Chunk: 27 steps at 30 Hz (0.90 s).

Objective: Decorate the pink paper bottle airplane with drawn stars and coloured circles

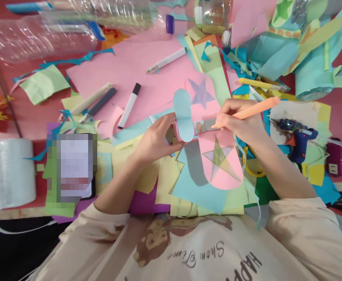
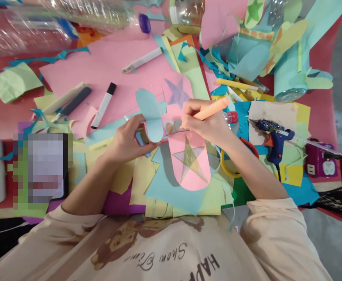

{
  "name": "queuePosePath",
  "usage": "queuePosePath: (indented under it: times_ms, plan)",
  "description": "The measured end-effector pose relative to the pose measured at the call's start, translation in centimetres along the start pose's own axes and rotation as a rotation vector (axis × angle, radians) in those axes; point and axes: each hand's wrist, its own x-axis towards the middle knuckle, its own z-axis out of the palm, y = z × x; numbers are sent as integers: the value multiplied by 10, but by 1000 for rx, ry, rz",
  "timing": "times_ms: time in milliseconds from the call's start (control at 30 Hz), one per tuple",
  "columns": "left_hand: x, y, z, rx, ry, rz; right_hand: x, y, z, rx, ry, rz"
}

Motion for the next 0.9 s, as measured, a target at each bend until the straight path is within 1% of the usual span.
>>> queuePosePath:
  times_ms: [67,133,267,400,700,900]
  plan:
    - [0,-1,0,-10,8,12,-1,2,1,32,101,5]
    - [0,-1,1,-20,10,18,-1,3,3,21,137,-7]
    - [-1,-1,1,-29,23,20,-2,3,7,-8,76,-35]
    - [-1,0,0,-20,30,34,-1,1,7,-12,49,-29]
    - [-1,-1,0,-21,16,19,-1,0,7,-109,102,-50]
    - [-1,-2,1,-31,33,45,-1,3,7,-188,136,-119]
